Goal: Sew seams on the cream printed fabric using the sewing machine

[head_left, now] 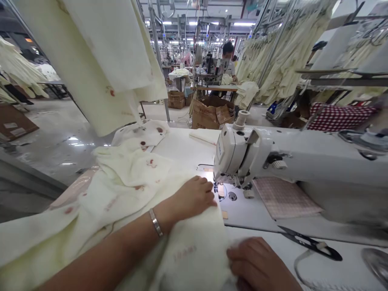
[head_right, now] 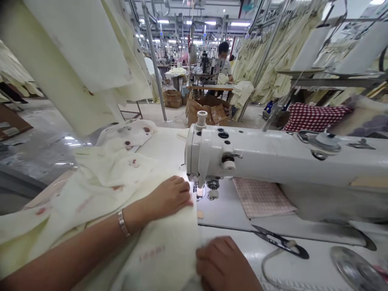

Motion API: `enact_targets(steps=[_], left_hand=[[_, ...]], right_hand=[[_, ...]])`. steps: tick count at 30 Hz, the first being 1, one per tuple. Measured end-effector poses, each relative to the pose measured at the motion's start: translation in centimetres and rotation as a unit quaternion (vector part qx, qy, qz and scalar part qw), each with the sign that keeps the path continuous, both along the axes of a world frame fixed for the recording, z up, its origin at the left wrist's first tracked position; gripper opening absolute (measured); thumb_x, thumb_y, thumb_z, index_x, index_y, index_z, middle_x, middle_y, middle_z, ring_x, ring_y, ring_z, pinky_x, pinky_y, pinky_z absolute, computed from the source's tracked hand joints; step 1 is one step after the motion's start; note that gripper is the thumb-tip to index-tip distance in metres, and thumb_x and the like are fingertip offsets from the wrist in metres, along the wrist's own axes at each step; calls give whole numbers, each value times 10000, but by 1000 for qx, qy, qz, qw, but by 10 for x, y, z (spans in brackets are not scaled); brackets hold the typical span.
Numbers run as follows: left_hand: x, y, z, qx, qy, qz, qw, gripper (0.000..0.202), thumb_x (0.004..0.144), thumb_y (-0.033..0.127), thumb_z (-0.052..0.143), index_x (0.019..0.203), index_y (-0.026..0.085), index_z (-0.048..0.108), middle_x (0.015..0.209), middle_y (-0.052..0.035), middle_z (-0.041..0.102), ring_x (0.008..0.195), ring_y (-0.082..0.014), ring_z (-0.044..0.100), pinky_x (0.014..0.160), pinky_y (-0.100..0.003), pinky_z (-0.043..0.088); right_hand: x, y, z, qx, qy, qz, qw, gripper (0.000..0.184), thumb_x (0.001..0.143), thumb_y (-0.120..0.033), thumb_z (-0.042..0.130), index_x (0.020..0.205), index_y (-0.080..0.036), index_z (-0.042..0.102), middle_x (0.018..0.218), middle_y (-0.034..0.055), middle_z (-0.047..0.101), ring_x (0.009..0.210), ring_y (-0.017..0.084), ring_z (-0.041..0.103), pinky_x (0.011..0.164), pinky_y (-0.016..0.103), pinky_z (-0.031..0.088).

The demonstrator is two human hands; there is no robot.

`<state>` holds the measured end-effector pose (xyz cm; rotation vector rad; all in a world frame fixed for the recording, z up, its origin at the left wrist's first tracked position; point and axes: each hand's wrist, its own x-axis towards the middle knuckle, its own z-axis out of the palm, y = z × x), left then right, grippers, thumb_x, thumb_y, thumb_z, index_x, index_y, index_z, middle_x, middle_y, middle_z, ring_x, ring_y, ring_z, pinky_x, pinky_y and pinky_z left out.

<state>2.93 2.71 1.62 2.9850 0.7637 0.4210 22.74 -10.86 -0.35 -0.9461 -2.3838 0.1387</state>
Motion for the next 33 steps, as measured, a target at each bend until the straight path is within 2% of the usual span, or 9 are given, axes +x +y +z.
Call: enact_targets(steps=[3, 5, 7, 9, 11, 13, 17, 25, 33], left_hand=[[5, -38, 18, -120, -53, 83, 988, 351, 779, 513, 594, 751, 163, 607, 791, -36, 560, 757, -181, 494, 718, -340, 429], [11, -77, 22, -163, -101, 113, 975, 615, 604, 633, 683, 984, 160, 581, 901, -59, 549, 811, -219, 491, 714, -367, 451], [16, -111, 16, -124, -136, 130, 974, 570, 708, 480, 670, 1127, 134, 498, 957, -81, 535, 835, -227, 484, 724, -382, 456], [18, -130, 1, -53, -159, 131, 977, 194, 830, 203, 533, 1013, 138, 525, 894, -62, 539, 800, -194, 485, 747, -363, 448], [14, -134, -15, 3, -148, 108, 983, 126, 842, 71, 442, 875, 146, 538, 871, -42, 554, 817, -170, 503, 821, -352, 432], [7, -130, -27, 32, -113, 61, 991, 106, 874, 180, 463, 916, 146, 553, 960, -42, 581, 923, -180, 520, 920, -369, 395], [-7, -112, -30, 54, -101, 10, 993, 427, 874, 527, 429, 1013, 146, 566, 1088, -57, 594, 1046, -218, 511, 974, -398, 356], [-15, -55, -18, -54, -110, -6, 992, 230, 906, 296, 424, 1049, 204, 578, 1158, -26, 570, 1094, -189, 491, 1020, -388, 319], [-13, 14, -20, -14, -77, -70, 994, 196, 894, 266, 436, 891, 190, 616, 992, -54, 581, 863, -176, 506, 824, -345, 409]], right_hand=[[-7, 3, 5, -39, 24, 2, 999, 167, 780, -47, 442, 826, -178, 534, 850, 45, 623, 767, 166, 529, 676, 325, 417], [-9, 2, 9, -49, 58, 6, 997, 164, 778, -49, 435, 825, -174, 530, 801, 42, 599, 744, 159, 512, 647, 309, 410], [-9, 0, 13, -28, 113, 4, 993, 172, 767, -37, 451, 852, -164, 532, 798, 46, 590, 751, 151, 514, 642, 297, 419], [-9, -2, 16, -3, 125, 16, 992, 194, 758, -19, 468, 882, -151, 536, 827, 54, 598, 759, 145, 521, 659, 300, 426], [-7, -6, 16, 1, 75, 35, 997, 198, 772, -14, 456, 887, -145, 551, 825, 54, 612, 753, 145, 526, 671, 309, 427], [-5, -9, 13, -1, 2, 48, 999, 202, 809, -33, 433, 896, -143, 579, 826, 53, 636, 762, 151, 538, 673, 308, 430], [-1, -2, 11, 65, -58, 42, 995, 181, 861, -88, 443, 907, -136, 611, 861, 43, 672, 787, 155, 565, 681, 302, 437], [-3, 50, 10, 88, -40, 30, 995, 202, 852, -82, 450, 948, -142, 618, 907, 56, 660, 753, 154, 543, 656, 311, 413], [2, 88, 0, 66, -83, -79, 991, 218, 884, -194, 431, 946, -212, 639, 810, 59, 609, 697, 157, 568, 612, 285, 424]])
